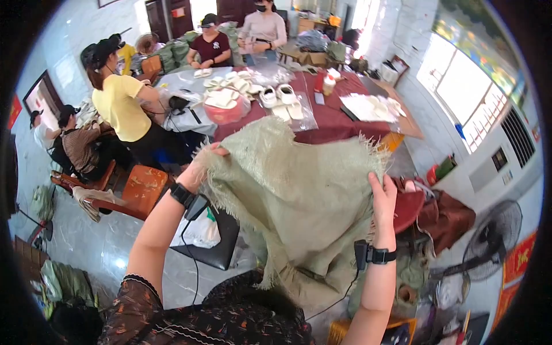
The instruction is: Packing finished slippers and sandals into plastic bags and larger sacks in a shoe manufacturing facility finishing area.
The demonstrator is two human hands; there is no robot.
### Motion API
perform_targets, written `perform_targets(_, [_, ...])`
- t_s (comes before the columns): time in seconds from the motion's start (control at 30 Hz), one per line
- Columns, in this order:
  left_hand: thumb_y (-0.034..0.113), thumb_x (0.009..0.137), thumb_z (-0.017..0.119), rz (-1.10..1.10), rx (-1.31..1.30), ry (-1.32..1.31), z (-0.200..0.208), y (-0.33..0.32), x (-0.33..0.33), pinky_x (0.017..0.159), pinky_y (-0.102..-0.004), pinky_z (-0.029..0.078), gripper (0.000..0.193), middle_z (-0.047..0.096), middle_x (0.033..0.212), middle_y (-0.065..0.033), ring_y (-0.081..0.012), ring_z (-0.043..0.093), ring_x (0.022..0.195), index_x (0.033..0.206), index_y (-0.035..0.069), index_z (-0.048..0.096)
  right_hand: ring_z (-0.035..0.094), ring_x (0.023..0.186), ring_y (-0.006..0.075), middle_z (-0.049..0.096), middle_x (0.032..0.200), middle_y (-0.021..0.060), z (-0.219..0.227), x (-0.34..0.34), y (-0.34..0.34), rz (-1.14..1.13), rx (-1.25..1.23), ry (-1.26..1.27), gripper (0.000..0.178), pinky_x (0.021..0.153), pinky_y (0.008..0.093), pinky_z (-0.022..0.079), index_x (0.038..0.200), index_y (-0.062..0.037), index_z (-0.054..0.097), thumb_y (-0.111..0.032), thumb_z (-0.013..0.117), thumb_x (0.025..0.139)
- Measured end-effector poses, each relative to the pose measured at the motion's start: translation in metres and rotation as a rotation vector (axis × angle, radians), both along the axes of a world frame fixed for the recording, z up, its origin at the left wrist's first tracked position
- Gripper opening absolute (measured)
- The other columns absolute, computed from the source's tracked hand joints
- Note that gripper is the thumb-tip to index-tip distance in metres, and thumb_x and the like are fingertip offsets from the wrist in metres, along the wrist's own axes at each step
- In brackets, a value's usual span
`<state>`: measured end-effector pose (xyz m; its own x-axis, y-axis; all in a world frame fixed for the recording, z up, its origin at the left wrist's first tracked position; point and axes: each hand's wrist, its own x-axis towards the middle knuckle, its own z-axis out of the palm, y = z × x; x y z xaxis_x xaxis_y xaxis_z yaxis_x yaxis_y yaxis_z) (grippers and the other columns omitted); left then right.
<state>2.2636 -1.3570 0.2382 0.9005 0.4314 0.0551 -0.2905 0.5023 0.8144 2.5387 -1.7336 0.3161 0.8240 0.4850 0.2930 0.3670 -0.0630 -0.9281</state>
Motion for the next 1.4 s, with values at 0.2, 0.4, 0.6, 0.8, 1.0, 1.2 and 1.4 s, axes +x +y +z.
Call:
perform_targets(0.2, [0.006, 0.084, 0.061, 0.294, 0.069, 0.2, -0.038, 0.055, -0.009, 0.068, -0.0274, 0.051, 0.026, 0.065, 0.093, -0.003, -0.0127, 0.062, 0.077, 0.109, 0.0, 0.061, 0.053, 0.092, 0.0091, 0.061, 0.104, 0.0024, -0.05, 0.09, 0.115, 0.103, 0.14, 0.236, 0.026, 0.081, 0.0246, 0.042, 0.111, 0.0002, 0.058, -0.018, 0.058, 0.092])
perform_targets(0.4, [0.007, 0.083, 0.062, 0.405, -0.029, 0.148, -0.085, 0.109, 0.032, 0.074, -0.0289, 0.052, 0.031, 0.065, 0.097, -0.0057, -0.0144, 0.063, 0.082, 0.112, -0.002, 0.058, 0.058, 0.095, 0.0142, 0.062, 0.107, 0.0078, -0.138, 0.196, 0.219, 0.001, -0.17, -0.392, 0.026, 0.084, 0.029, 0.047, 0.112, 0.0022, 0.057, -0.014, 0.047, 0.093])
perform_targets(0.6, [0.006, 0.085, 0.06, 0.645, -0.079, 0.276, -0.132, 0.15, 0.041, 0.074, -0.0281, 0.051, 0.029, 0.065, 0.098, -0.0077, -0.0144, 0.062, 0.083, 0.113, -0.003, 0.058, 0.06, 0.087, 0.0151, 0.064, 0.101, 0.0069, -0.173, 0.206, 0.325, 0.412, 0.116, 0.425, 0.022, 0.079, 0.0285, 0.05, 0.106, 0.0007, 0.059, -0.01, 0.046, 0.092])
perform_targets(0.8, [0.006, 0.08, 0.055, 0.928, -0.163, 0.652, -0.186, 0.231, 0.039, 0.064, -0.028, 0.046, 0.02, 0.065, 0.081, -0.004, -0.0126, 0.059, 0.072, 0.095, 0.0, 0.066, 0.06, 0.084, 0.0159, 0.062, 0.103, 0.0059, -0.233, 0.3, 0.443, 0.586, -0.247, -0.125, 0.022, 0.076, 0.0298, 0.05, 0.11, -0.0001, 0.057, -0.007, 0.051, 0.09])
perform_targets(1.0, [0.008, 0.083, 0.053, 1.196, -0.038, 0.687, -0.152, 0.313, 0.069, 0.068, -0.0275, 0.046, 0.018, 0.065, 0.083, -0.0037, -0.0133, 0.058, 0.076, 0.09, 0.001, 0.067, 0.057, 0.09, 0.0143, 0.062, 0.1, 0.0053, -0.25, 0.314, 0.576, 0.663, -0.046, 0.098, 0.022, 0.079, 0.0292, 0.046, 0.105, -0.0004, 0.059, -0.003, 0.055, 0.084])
perform_targets(1.2, [0.006, 0.086, 0.05, 1.4, -0.014, 0.486, -0.097, 0.367, 0.131, 0.071, -0.0263, 0.046, 0.022, 0.064, 0.088, -0.0041, -0.0119, 0.058, 0.079, 0.103, 0.0, 0.064, 0.055, 0.103, 0.0237, 0.058, 0.112, 0.0118, -0.197, 0.316, 0.661, 0.619, -0.119, -0.371, 0.039, 0.09, 0.0372, 0.043, 0.12, 0.0006, 0.051, -0.009, 0.06, 0.083])
perform_targets(1.4, [0.008, 0.088, 0.052, 1.304, 0.113, 0.575, -0.028, 0.369, 0.193, 0.074, -0.0278, 0.048, 0.02, 0.065, 0.09, -0.0052, -0.0116, 0.058, 0.082, 0.101, -0.001, 0.063, 0.058, 0.095, 0.0346, 0.061, 0.107, 0.0138, -0.11, 0.226, 0.598, 1.371, 0.428, -0.859, 0.04, 0.089, 0.0452, 0.044, 0.115, -0.0058, 0.054, -0.017, 0.064, 0.078])
